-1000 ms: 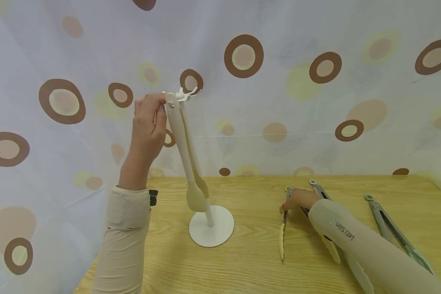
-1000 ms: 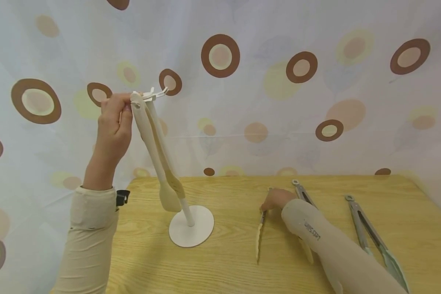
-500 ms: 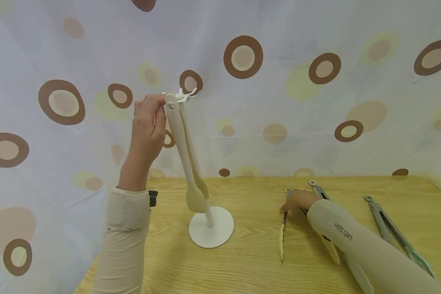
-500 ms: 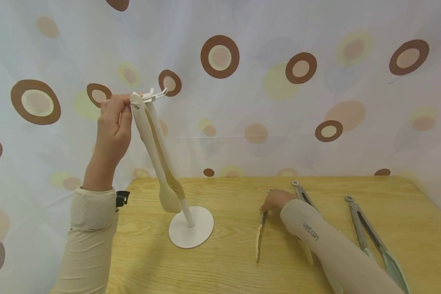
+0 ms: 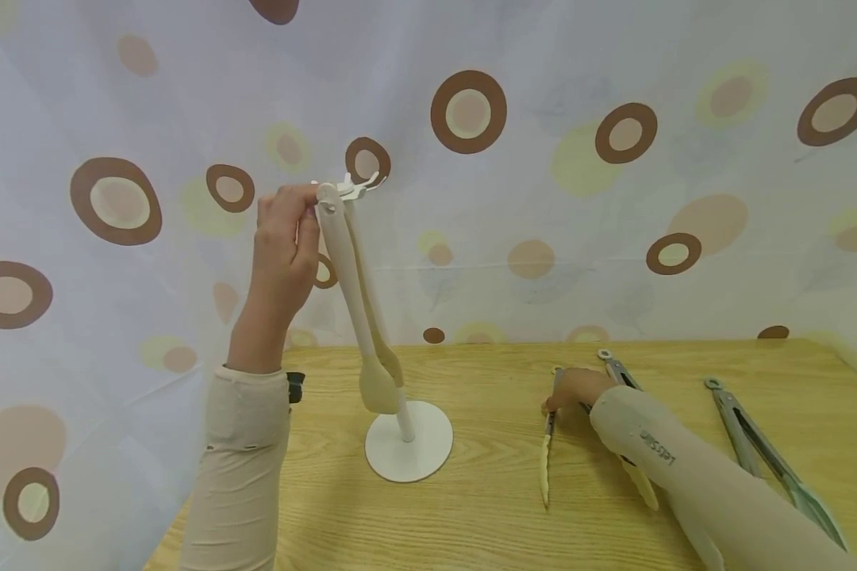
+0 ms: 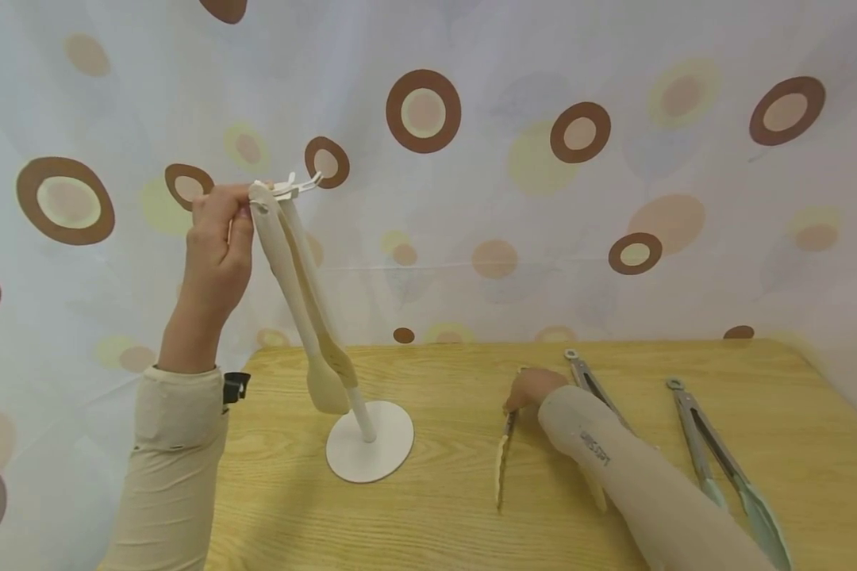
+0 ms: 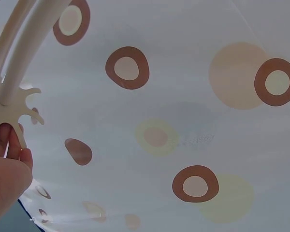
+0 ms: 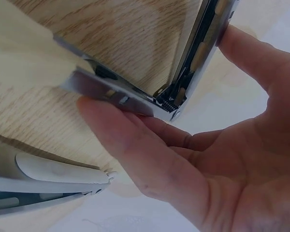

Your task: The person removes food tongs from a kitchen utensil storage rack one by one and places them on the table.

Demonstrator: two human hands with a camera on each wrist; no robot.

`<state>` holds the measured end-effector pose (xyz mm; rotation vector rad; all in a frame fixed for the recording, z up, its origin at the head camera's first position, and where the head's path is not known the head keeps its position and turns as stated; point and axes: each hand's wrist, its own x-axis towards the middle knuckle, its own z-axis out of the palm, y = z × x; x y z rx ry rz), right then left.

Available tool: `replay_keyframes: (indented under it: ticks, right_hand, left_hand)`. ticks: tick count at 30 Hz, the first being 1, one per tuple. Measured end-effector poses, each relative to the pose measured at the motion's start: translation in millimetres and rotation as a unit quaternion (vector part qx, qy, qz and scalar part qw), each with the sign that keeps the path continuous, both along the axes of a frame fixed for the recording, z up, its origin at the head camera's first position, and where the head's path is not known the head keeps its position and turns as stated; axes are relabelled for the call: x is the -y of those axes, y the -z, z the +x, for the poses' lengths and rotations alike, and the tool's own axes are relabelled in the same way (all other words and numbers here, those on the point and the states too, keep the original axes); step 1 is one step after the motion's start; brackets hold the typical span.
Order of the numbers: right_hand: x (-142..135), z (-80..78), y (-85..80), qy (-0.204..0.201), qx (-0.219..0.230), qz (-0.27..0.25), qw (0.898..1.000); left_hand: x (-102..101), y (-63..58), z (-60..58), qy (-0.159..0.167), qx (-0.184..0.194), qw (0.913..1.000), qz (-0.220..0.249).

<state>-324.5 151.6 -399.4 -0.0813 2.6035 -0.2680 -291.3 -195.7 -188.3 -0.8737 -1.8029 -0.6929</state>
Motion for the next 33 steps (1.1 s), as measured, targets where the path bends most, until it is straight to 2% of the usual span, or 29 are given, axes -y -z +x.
replay_keyframes:
  ticks: [4,10,19,22,26,33]
  right_hand:
    - [2.0,1.6,-0.1,-0.006,-0.013,0.003,1.000]
    - [4.7,2.1,8.7,-0.025,-0.058,0.009,0.998]
    - [6.7,2.2,29.7,-0.002,-0.099,0.010,0.995]
    - [9.4,3.1,27.1,0.005,-0.088,0.008,0.996]
    - [13.1,8.3,15.9,0.011,-0.074,0.006,0.997]
    - [26.6,16.7,0.0,-0.045,-0.123,0.007,0.991]
  left_hand:
    - [0.0,0.0,0.4,0.001,0.002,1.0000,0.000]
    - [-0.1,-0.5,0.4,0.005,-0.003,1.0000,-0.001]
    - [0.0,1.3,0.4,0.003,0.000,1.0000,0.002]
    - [-0.2,0.6,0.5,0.008,-0.006,0.9999,0.003]
    - [-0.8,-0.1,-0.5,0.015,-0.008,0.9999,0.001]
    - [0.0,1.7,-1.2,0.010,-0.003,0.9999,0.001]
